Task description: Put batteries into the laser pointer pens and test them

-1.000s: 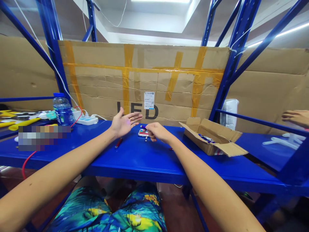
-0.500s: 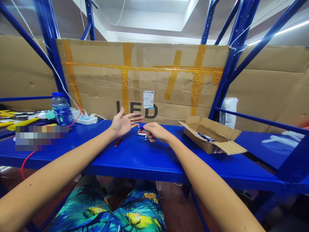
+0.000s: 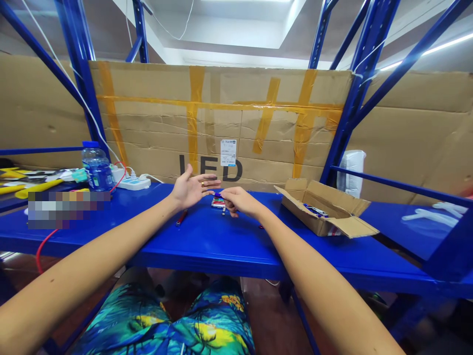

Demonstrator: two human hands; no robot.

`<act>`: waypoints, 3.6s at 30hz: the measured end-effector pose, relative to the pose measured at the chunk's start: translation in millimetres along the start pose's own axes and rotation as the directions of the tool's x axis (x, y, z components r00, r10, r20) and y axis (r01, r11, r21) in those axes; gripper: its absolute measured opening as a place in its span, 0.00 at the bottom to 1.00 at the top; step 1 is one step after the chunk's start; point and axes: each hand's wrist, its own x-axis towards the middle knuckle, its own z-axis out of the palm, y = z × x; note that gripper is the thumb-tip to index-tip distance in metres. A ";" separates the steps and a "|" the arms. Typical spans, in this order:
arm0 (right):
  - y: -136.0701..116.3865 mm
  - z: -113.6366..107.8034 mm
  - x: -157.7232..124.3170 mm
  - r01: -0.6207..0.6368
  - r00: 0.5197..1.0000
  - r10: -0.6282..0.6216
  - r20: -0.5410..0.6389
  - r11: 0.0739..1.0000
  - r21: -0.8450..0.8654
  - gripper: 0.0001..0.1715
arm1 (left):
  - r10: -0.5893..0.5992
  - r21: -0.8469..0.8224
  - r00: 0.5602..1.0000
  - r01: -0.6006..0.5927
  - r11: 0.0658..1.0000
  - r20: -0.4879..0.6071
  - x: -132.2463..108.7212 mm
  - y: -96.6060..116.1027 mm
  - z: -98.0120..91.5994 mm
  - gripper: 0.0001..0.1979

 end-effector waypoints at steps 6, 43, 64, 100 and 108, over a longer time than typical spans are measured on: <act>-1.4 0.5 -1.0 -0.016 1.000 0.016 0.006 1.000 -0.023 0.20 | 0.000 0.001 1.000 0.000 1.000 0.015 -0.6 0.6 0.5 0.41; -2.1 1.2 0.4 -0.017 0.999 0.014 -0.053 0.998 -0.059 0.21 | -0.027 0.033 0.999 0.026 0.999 0.035 1.0 -2.2 -1.8 0.41; -4.5 0.0 1.2 -0.009 0.969 -0.054 -0.240 0.967 -0.254 0.11 | -0.019 0.040 1.000 0.018 0.999 0.020 -0.2 -1.2 0.5 0.40; 17.6 -46.3 24.9 -0.019 0.947 -0.102 -0.304 0.929 -0.370 0.08 | 0.360 0.939 0.930 -0.182 0.291 0.069 28.8 -17.3 -8.5 0.05; 21.2 -60.9 49.4 -0.145 0.951 -0.188 -0.246 0.432 -0.890 0.09 | 0.287 0.974 0.957 -0.103 0.204 0.041 67.7 -20.5 -31.1 0.04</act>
